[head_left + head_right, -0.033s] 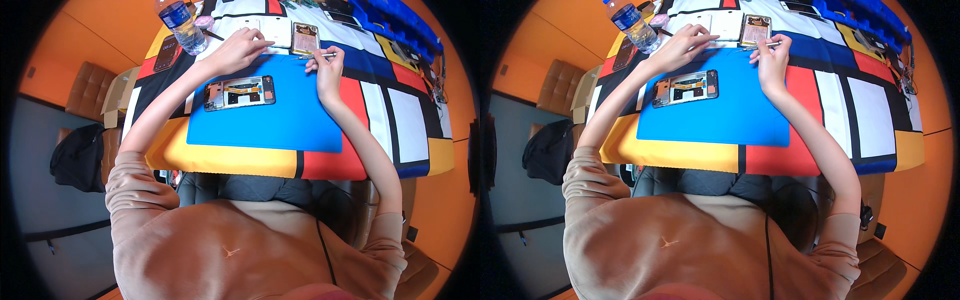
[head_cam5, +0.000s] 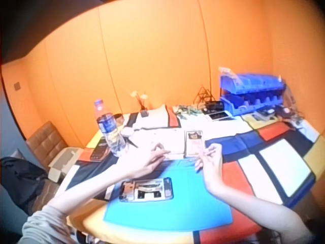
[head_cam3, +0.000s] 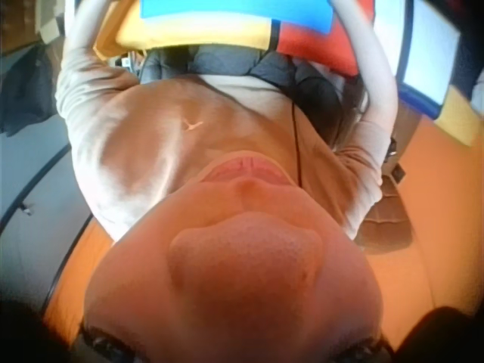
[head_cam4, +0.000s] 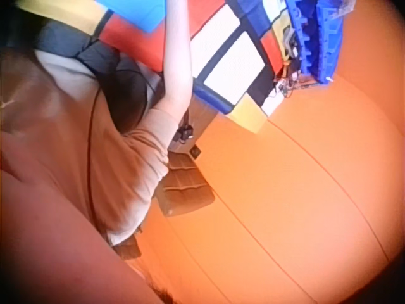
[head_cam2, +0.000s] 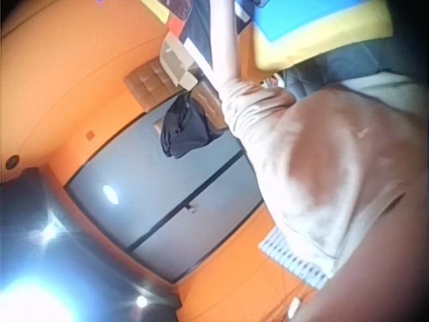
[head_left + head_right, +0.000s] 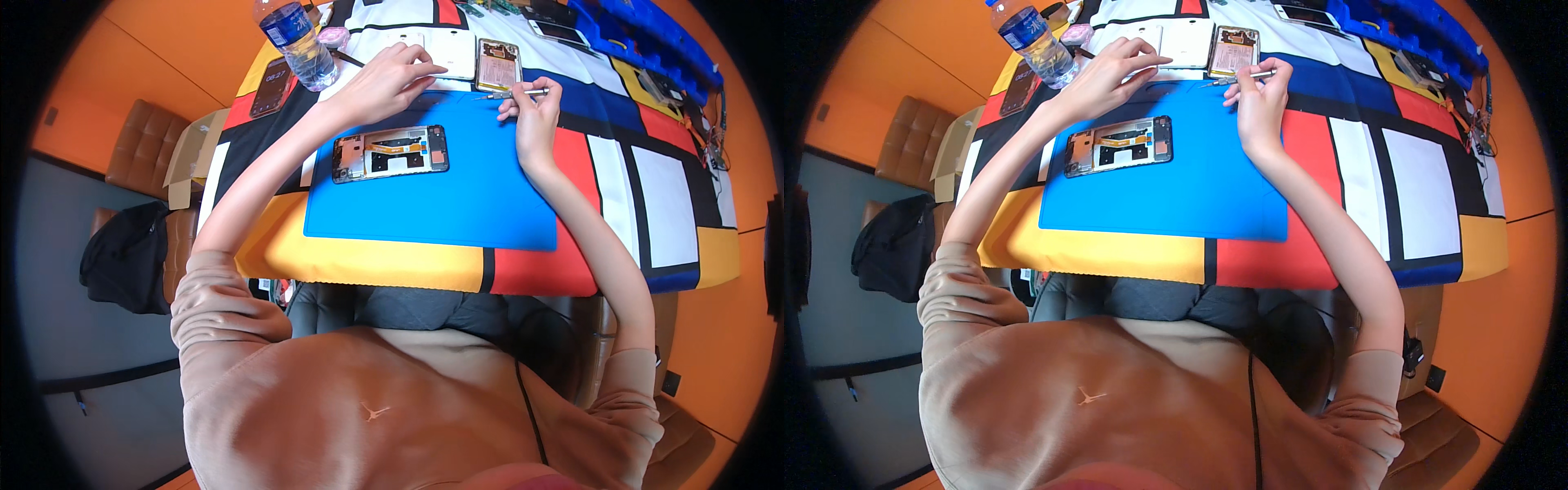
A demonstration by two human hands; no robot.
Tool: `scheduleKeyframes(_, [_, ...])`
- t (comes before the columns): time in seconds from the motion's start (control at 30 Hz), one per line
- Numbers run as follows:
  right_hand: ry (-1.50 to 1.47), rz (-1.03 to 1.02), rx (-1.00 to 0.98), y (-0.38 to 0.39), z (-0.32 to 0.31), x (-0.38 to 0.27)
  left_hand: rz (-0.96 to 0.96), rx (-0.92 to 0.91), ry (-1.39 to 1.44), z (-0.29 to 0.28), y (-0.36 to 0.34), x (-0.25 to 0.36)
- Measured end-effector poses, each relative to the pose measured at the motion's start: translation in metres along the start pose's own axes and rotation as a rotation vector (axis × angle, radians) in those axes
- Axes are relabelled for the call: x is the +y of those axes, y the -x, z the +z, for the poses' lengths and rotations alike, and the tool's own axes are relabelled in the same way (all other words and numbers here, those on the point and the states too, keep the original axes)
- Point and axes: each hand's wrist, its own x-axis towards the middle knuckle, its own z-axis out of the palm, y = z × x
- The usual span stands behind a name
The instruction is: The person uses a screwdriver to remove screws from a disassembled smartphone placed on a blue mat. They repeatedly loosen and remove screws from different locations on the phone's internal frame while holding the device steady with the other hand.
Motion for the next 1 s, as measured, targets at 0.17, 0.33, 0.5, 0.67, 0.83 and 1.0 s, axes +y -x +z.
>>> scheduleKeyframes(0.17, [0.025,-0.021,0.028,0.002,0.001,-0.001,-0.055,0.155,0.669,-0.075,0.007,0.100])
scheduleKeyframes(0.33, [-0.036,0.036,0.045,0.003,0.002,-0.006,0.229,0.402,1.025,-0.137,0.024,0.191])
scheduleKeyframes(0.5, [0.023,-0.092,0.034,0.001,-0.002,-0.005,0.367,0.525,1.210,-0.133,0.038,0.219])
scheduleKeyframes(0.67, [0.083,-0.089,0.027,-0.003,-0.009,-0.004,0.384,0.606,1.313,-0.117,0.058,0.225])
scheduleKeyframes(0.83, [0.134,-0.063,0.005,-0.001,-0.012,-0.007,0.410,0.656,1.385,-0.113,0.068,0.229])
scheduleKeyframes(1.0, [0.129,-0.085,-0.024,0.001,-0.012,-0.011,0.428,0.674,1.435,-0.113,0.076,0.234])
